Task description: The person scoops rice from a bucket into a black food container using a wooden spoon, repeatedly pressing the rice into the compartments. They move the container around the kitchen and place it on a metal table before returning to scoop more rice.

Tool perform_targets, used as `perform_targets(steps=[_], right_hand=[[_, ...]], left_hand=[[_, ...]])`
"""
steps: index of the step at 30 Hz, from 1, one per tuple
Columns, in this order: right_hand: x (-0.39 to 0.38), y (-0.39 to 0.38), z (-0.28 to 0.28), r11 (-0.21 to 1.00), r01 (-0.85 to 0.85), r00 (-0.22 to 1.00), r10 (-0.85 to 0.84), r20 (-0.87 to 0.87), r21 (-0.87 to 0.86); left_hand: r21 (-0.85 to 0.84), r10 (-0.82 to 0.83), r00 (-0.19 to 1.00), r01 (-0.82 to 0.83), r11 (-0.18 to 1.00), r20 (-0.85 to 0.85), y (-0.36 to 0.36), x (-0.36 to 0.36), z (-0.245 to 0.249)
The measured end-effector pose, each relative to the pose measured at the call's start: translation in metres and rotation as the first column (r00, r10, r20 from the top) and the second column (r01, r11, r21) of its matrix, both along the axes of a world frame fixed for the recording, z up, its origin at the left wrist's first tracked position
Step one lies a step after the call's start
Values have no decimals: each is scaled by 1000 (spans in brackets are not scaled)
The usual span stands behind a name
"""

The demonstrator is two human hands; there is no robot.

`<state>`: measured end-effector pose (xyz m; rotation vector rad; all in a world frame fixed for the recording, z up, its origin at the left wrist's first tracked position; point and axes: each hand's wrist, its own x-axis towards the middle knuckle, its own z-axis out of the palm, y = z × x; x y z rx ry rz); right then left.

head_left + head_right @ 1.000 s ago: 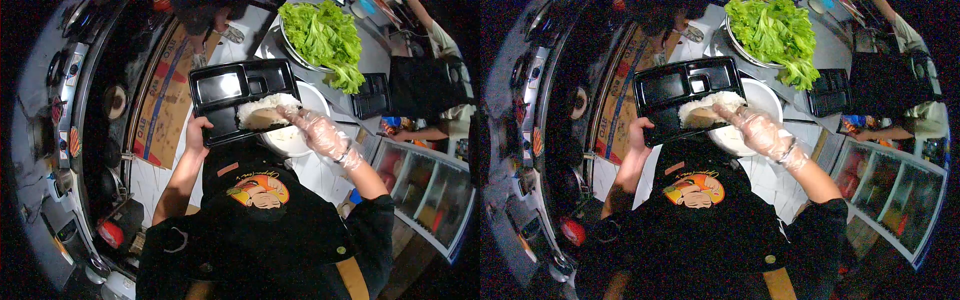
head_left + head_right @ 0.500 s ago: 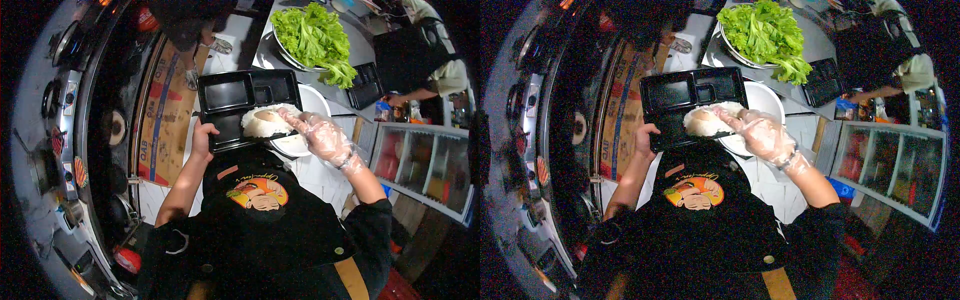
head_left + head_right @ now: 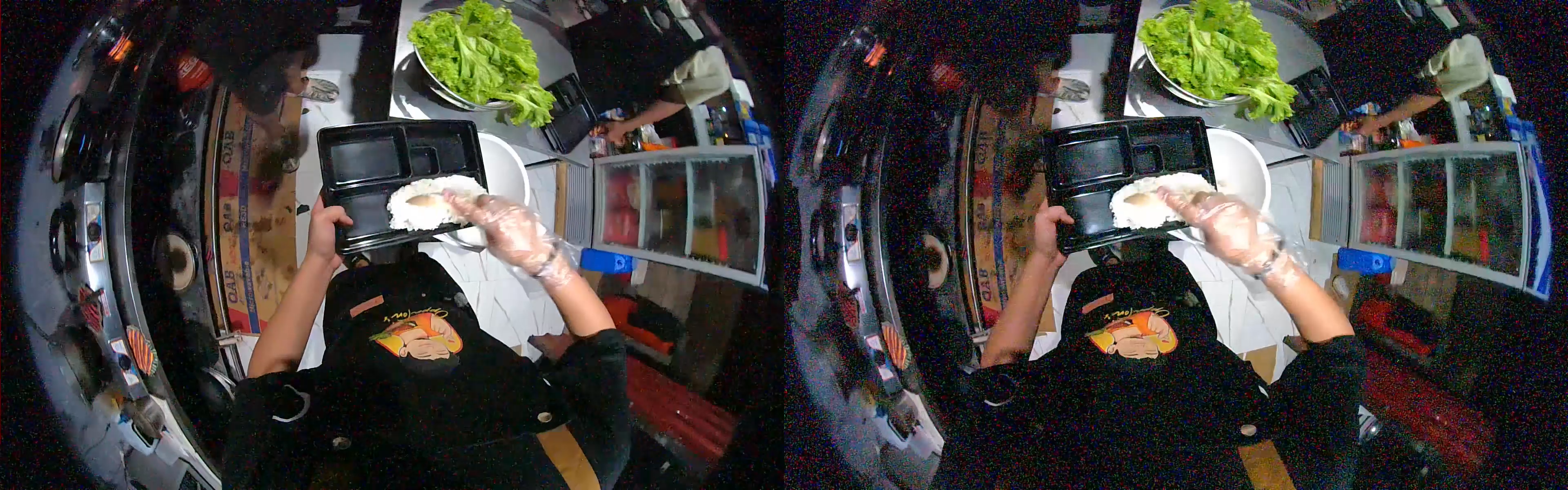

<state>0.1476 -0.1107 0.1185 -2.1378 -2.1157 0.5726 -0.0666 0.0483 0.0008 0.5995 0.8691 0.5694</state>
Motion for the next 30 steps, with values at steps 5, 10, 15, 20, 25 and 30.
perform_targets(steps=[5,10,15,20,25,30], right_hand=[[8,-14,4,997,57,993,-52,103,-50],[17,-19,17,990,-17,998,9,61,140],[49,-36,17,992,-7,992,-8,122,125],[66,-40,7,981,-123,980,97,172,151],[84,-42,16,968,-105,993,90,75,230],[103,-47,18,983,-128,985,111,134,129]], left_hand=[[11,-52,998,52,999,46,-4,15,6],[90,-129,987,121,989,93,-19,41,32],[100,-112,992,106,989,62,-32,63,27],[79,-100,988,91,993,117,-39,76,24],[125,-64,996,55,991,64,-44,87,29],[76,-60,987,49,996,146,-52,99,40]])
